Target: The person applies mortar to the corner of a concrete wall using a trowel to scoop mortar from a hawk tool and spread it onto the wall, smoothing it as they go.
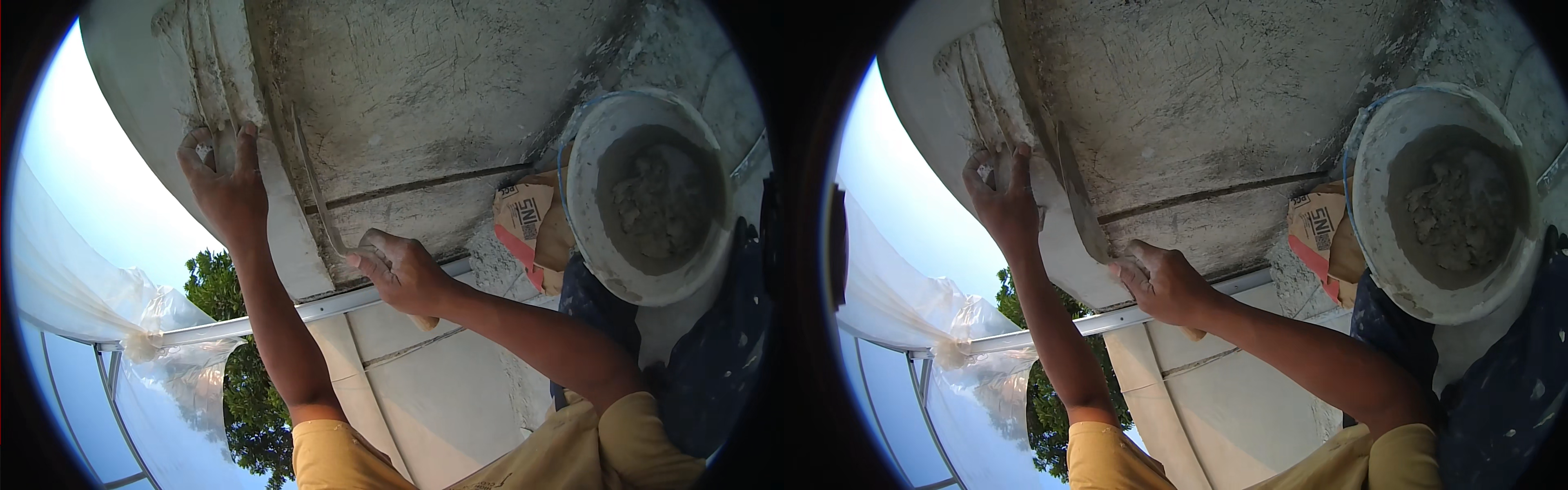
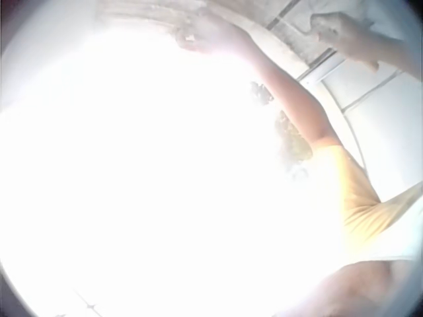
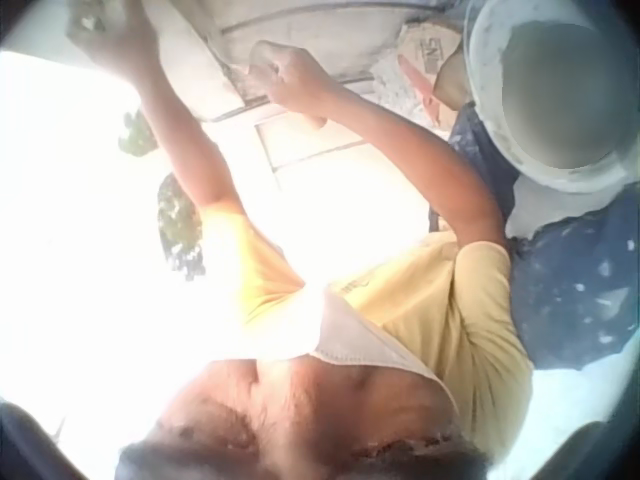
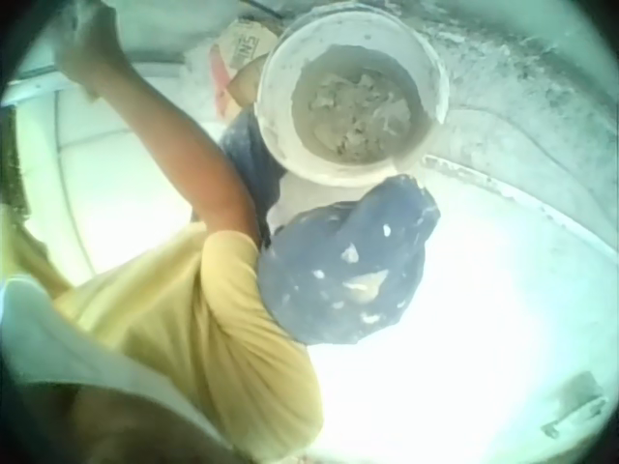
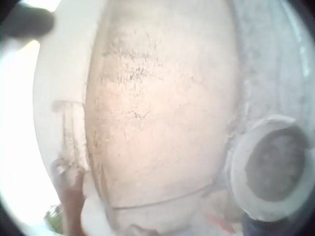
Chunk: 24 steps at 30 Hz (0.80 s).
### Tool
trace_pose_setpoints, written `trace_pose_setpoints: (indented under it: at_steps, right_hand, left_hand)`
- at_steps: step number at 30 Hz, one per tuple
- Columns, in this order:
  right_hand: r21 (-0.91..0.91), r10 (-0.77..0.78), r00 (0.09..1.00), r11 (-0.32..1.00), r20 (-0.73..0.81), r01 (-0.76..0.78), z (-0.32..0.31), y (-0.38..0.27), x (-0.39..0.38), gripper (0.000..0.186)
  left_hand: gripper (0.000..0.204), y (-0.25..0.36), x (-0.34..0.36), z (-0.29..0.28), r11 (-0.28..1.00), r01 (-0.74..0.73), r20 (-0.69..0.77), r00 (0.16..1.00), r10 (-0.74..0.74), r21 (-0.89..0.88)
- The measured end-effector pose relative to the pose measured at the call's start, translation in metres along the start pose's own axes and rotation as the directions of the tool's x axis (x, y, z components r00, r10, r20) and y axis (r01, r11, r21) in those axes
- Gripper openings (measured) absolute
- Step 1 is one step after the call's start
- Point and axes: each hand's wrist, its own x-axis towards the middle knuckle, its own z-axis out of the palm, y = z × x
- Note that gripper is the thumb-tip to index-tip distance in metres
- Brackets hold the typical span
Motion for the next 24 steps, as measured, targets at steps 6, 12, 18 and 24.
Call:
trace_pose_setpoints:
  at_steps: [6,12,18,24]
  right_hand:
    - [-0.011,-0.15,0.982,0.989,-0.118,0.15,0.003,-0.021,0.027,0.045]
    - [-0.034,-0.038,0.999,0.999,0.019,0.039,0.015,0.009,-0.001,0.04]
    - [-0.024,-0.036,0.999,0.999,-0.034,0.035,-0.011,-0.01,0.004,0.045]
    - [-0.031,-0.162,0.983,0.987,-0.088,0.159,0.001,-0.023,0.02,0.045]
  left_hand:
    - [0.045,-0.003,0.004,0.0,0.996,-0.087,-0.021,0.996,0.087,0.017]
    - [0.045,-0.001,0.001,0.001,0.999,-0.009,-0.009,1.0,0.009,0.036]
    - [0.049,-0.003,0.001,0.001,0.998,-0.055,-0.03,0.998,0.055,0.006]
    - [0.044,-0.005,0.001,0.002,0.997,-0.063,-0.04,0.997,0.065,0.039]
